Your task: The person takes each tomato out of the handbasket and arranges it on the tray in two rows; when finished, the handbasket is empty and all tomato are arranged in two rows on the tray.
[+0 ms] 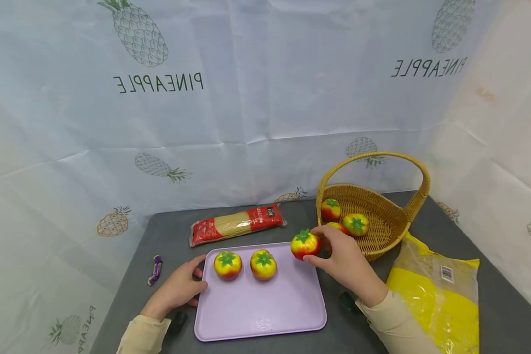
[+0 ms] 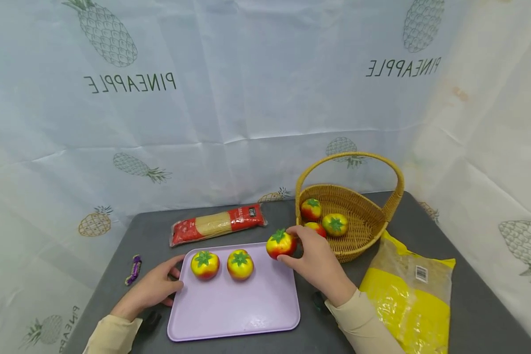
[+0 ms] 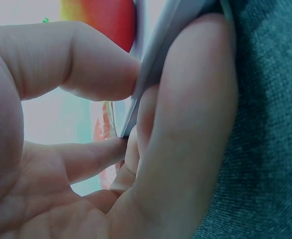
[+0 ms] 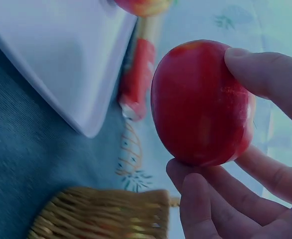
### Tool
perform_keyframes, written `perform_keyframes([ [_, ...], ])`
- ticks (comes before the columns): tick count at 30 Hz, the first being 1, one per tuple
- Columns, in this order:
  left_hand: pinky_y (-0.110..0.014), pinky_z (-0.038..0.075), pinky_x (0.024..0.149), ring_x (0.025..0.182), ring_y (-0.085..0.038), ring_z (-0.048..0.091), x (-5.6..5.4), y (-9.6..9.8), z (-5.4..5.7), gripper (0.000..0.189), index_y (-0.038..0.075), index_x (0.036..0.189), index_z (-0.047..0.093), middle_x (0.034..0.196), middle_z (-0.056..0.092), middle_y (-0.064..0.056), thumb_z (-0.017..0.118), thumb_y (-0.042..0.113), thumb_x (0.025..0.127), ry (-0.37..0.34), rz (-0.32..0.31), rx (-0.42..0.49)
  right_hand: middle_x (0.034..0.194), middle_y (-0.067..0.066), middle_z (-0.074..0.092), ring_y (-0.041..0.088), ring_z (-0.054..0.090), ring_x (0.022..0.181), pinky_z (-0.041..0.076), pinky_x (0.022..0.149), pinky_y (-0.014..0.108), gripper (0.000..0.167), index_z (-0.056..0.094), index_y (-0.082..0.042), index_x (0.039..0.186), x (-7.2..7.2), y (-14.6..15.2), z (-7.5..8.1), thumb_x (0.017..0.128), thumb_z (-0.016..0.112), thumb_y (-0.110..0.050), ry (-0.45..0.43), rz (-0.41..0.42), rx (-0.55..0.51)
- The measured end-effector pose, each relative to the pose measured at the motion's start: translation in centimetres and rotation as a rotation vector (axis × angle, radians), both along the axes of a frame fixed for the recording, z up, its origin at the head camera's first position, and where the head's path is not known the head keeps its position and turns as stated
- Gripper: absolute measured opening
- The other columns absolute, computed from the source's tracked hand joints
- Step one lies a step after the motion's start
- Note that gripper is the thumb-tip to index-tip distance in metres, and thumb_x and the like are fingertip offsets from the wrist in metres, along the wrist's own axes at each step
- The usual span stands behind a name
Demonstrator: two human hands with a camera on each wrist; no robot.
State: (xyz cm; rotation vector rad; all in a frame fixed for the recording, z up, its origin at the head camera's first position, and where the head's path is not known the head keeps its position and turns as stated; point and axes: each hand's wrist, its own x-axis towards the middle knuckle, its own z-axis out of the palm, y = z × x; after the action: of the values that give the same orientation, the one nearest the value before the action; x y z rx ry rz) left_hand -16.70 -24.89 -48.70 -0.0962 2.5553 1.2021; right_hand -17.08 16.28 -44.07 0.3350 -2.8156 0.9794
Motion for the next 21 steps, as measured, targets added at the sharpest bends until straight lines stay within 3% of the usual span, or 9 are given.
perform_keyframes([
  [8, -0.040, 0.064, 0.053, 0.072, -0.023, 0.065, -0.1, 0.1, 0.1, 0.082, 0.005, 0.163, 0.043, 0.109, 0.057, -0.016, 0.075, 0.003, 0.088, 0.010, -0.003, 0.007, 0.125, 0.003, 0.072, 0.023, 0.068, 0.103, 0.065, 0.093, 0.042, 0.063, 0.066, -0.016, 0.134, -0.2, -1.5, -1.5, 0.081, 0.096, -0.033, -0.040, 0.011, 0.035],
  [15, -0.039, 0.064, 0.052, 0.070, -0.023, 0.064, -0.1, 0.1, 0.3, 0.081, 0.005, 0.163, 0.043, 0.111, 0.058, -0.017, 0.075, 0.004, 0.089, 0.018, -0.011, -0.006, 0.108, -0.002, 0.068, 0.016, 0.059, 0.088, 0.056, 0.075, 0.027, 0.061, 0.066, -0.016, 0.130, -0.2, -2.5, -2.4, 0.080, 0.097, -0.033, -0.063, 0.018, 0.049],
  [21, -0.040, 0.064, 0.052, 0.070, -0.023, 0.065, 0.1, 0.1, 0.2, 0.081, 0.003, 0.163, 0.042, 0.109, 0.058, -0.016, 0.075, 0.003, 0.088, 0.024, -0.010, 0.001, 0.111, -0.002, 0.068, 0.015, 0.061, 0.091, 0.060, 0.081, 0.030, 0.059, 0.066, -0.015, 0.128, 0.1, -3.2, -3.0, 0.080, 0.097, -0.031, -0.081, 0.034, 0.039],
])
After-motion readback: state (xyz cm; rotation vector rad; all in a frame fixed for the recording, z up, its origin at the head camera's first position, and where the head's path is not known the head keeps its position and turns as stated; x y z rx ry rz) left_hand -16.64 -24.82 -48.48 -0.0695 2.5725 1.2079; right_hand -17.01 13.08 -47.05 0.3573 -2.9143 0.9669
